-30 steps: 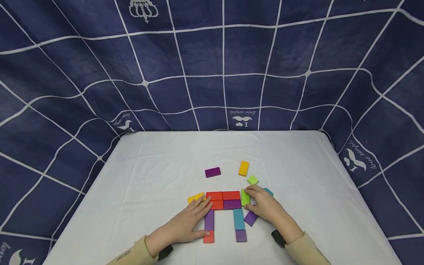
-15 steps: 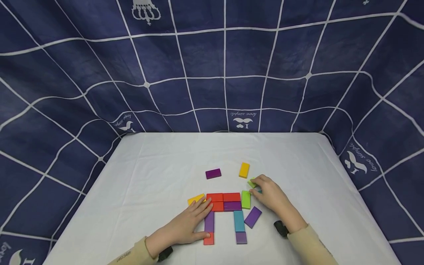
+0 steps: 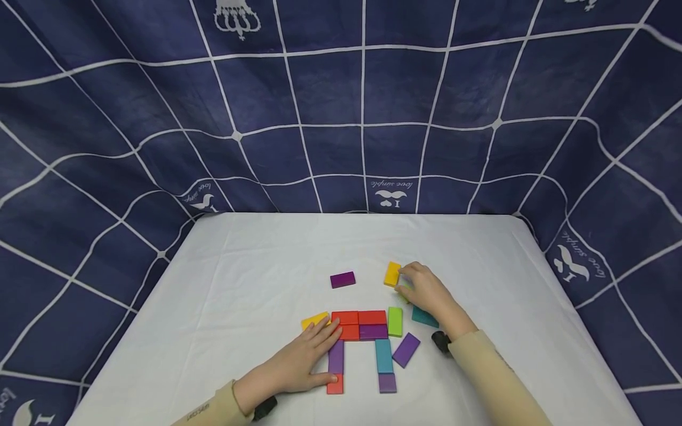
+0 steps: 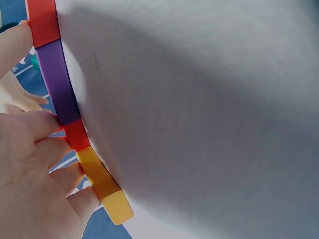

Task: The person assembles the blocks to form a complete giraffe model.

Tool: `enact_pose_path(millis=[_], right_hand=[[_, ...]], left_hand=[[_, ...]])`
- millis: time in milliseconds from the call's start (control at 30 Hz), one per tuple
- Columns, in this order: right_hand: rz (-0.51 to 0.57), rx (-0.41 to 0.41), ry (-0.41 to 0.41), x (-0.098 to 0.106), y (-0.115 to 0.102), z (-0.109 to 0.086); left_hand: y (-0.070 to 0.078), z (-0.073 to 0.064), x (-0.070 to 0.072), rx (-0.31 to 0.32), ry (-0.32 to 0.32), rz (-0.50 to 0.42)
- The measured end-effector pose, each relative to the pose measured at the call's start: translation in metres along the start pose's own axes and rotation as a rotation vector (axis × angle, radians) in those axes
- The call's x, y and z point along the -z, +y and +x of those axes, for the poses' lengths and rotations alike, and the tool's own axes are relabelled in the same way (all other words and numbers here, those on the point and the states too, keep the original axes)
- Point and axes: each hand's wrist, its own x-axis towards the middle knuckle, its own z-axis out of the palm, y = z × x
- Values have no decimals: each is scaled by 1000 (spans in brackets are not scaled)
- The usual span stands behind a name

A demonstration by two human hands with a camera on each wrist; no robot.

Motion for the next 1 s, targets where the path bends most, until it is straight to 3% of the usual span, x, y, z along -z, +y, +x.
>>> enact_pose_path(millis=[267,500,1000], right_hand=[[23,-72,-67,-12,5,23],[3,-64,-122,-16,4,31],[23,8,-141,-14,8,5]], left_hand=[[1,-1,0,-5,2,1],[0,-1,-1,2,2,-3],[-3,0,-8,-19,21,-6]])
